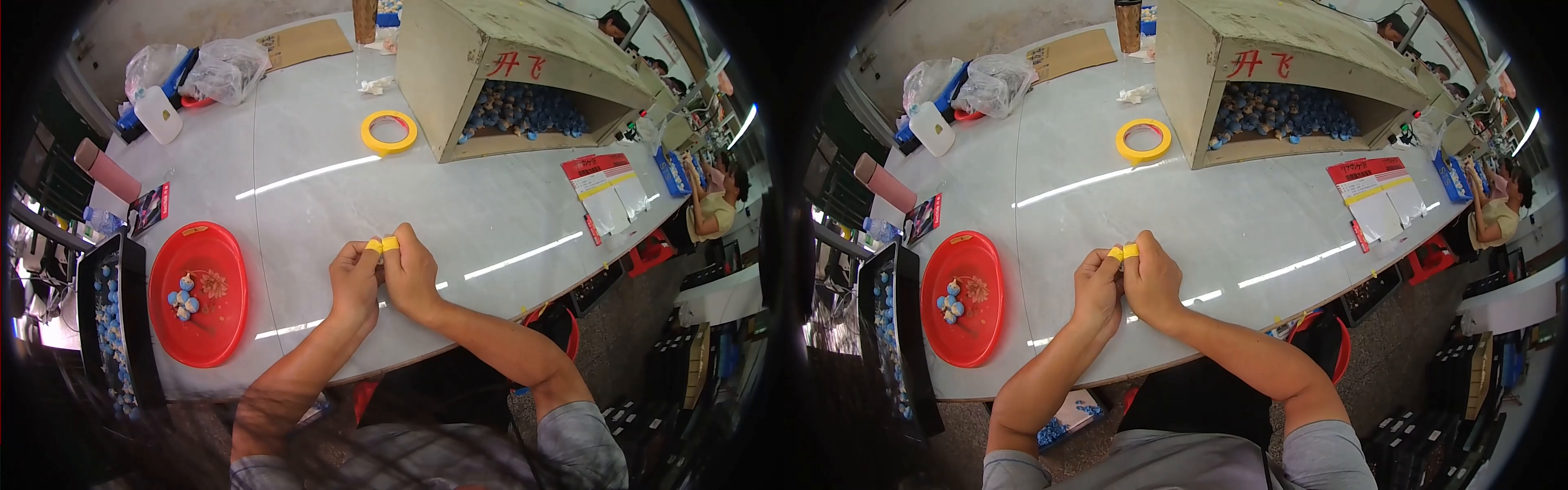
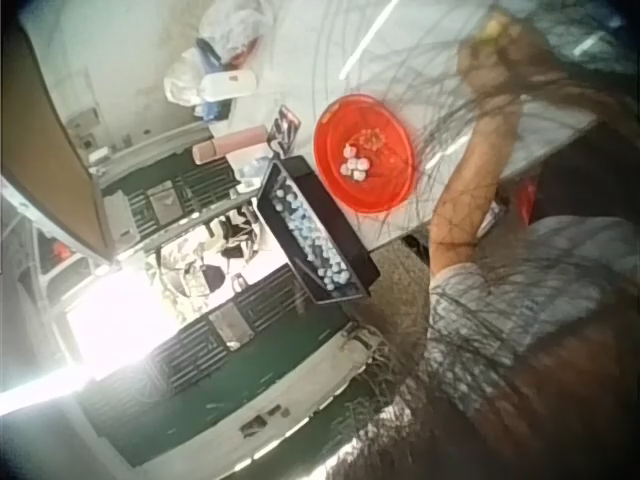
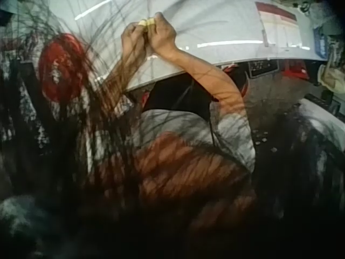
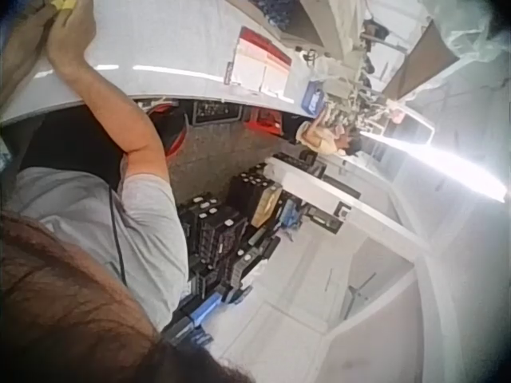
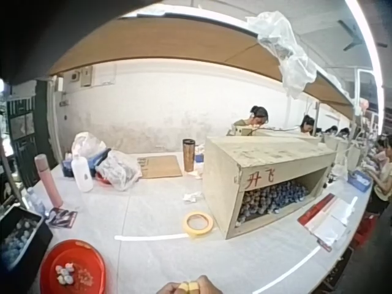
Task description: The person assembles small blue and yellow toy parts by hand, applying glue with a glue bottle.
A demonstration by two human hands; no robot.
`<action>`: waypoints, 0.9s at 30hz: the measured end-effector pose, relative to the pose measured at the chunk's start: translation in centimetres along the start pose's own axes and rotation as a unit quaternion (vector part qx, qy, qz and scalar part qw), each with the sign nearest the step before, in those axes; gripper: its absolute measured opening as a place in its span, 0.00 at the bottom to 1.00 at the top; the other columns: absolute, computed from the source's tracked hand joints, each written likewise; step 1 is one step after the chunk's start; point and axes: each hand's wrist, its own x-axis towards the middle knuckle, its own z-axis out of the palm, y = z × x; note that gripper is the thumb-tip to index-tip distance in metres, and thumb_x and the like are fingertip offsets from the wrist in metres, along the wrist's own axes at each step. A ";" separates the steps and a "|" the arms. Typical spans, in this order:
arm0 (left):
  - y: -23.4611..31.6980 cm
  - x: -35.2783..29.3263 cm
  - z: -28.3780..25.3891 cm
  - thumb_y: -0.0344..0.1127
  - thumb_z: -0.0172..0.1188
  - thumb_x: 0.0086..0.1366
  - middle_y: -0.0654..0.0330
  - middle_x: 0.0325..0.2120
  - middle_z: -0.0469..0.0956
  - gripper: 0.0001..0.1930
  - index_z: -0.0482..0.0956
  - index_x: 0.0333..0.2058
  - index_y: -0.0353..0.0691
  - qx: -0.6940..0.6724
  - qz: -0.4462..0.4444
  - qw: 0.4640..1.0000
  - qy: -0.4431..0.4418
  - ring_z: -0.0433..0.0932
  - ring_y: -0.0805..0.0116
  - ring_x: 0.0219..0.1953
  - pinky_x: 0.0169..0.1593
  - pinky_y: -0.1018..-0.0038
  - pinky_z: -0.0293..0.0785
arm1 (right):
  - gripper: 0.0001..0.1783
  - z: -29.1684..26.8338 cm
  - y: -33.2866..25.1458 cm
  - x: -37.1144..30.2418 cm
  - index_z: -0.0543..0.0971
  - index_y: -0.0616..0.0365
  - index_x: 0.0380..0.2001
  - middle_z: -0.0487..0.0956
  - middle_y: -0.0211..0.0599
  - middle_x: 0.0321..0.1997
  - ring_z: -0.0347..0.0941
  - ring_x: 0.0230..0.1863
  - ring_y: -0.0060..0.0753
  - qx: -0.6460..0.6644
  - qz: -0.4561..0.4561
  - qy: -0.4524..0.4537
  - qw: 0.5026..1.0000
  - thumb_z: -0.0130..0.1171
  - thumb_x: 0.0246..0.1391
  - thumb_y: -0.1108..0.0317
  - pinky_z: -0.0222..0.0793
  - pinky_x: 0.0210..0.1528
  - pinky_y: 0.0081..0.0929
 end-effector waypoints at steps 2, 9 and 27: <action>0.0 0.0 0.1 0.35 0.56 0.69 0.57 0.31 0.76 0.09 0.73 0.36 0.34 0.001 0.000 1.000 0.004 0.77 0.69 0.31 0.38 0.72 0.75 | 0.13 0.0 0.2 0.0 0.63 0.60 0.29 0.71 0.45 0.22 0.68 0.23 0.44 -0.007 -0.011 0.003 1.000 0.44 0.65 0.62 0.63 0.28 0.39; 0.0 0.0 0.1 0.35 0.56 0.69 0.57 0.31 0.76 0.09 0.73 0.36 0.34 0.004 0.001 1.000 0.003 0.77 0.70 0.31 0.37 0.73 0.74 | 0.13 0.0 0.2 0.0 0.63 0.60 0.28 0.71 0.45 0.22 0.68 0.23 0.43 0.004 -0.006 0.002 1.000 0.45 0.64 0.63 0.63 0.27 0.38; -0.2 0.0 0.0 0.35 0.56 0.69 0.59 0.31 0.76 0.08 0.72 0.35 0.34 0.002 0.009 1.000 -0.009 0.75 0.71 0.31 0.37 0.73 0.74 | 0.08 0.0 0.1 -0.1 0.64 0.59 0.27 0.72 0.46 0.22 0.69 0.23 0.52 0.018 -0.008 0.010 1.000 0.48 0.59 0.69 0.62 0.26 0.44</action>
